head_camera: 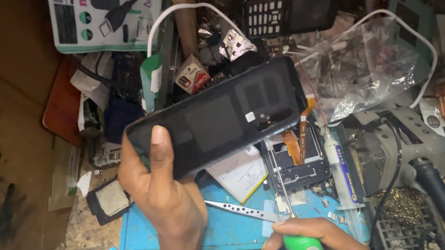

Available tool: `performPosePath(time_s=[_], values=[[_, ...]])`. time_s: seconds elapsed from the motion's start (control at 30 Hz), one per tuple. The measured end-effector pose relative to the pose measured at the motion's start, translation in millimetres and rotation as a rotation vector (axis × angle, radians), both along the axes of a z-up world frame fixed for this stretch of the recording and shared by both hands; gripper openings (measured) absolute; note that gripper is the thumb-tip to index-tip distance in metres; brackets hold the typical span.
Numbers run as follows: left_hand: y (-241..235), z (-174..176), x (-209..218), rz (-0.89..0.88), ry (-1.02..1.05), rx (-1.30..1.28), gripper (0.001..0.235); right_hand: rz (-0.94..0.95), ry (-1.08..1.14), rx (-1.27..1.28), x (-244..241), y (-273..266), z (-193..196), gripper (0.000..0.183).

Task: The person uses a green-handled screwdriver to work on the back cover of a disassembled smartphone, repeatedly prying and adjusting the edges. The phone is held in the left hand while the right hand manipulates the tool along the perimeter.

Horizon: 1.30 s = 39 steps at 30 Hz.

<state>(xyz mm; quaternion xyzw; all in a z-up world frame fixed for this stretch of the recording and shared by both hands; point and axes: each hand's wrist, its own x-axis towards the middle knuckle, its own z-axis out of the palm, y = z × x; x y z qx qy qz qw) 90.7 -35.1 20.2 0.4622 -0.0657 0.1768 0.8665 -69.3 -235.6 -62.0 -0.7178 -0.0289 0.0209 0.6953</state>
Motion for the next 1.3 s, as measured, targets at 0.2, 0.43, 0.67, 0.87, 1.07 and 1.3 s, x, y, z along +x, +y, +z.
performPosePath(time_s=[0.2,0.43,0.67,0.87,1.07,1.3], values=[[-0.2,-0.5,1.7,0.011,0.013,0.015,0.020,0.021,0.006,-0.050,-1.4,-1.5,0.3,0.053],[-1.5,-4.4,2.3,0.021,0.004,0.097,0.028,-0.088,0.113,0.077,-2.4,2.9,5.6,0.050],[-1.4,-5.1,2.0,0.018,0.006,0.107,0.029,-0.066,0.085,0.020,2.7,6.8,20.0,0.055],[-3.2,-4.2,1.4,0.024,0.003,0.100,0.028,-0.065,0.080,0.100,3.2,8.8,25.1,0.058],[-3.1,-2.9,2.2,0.017,0.005,0.089,0.028,-0.111,0.199,0.104,5.2,14.4,38.8,0.060],[-2.0,-7.2,-0.4,0.018,-0.012,0.087,0.027,-0.118,0.230,0.231,3.1,23.0,53.4,0.065]])
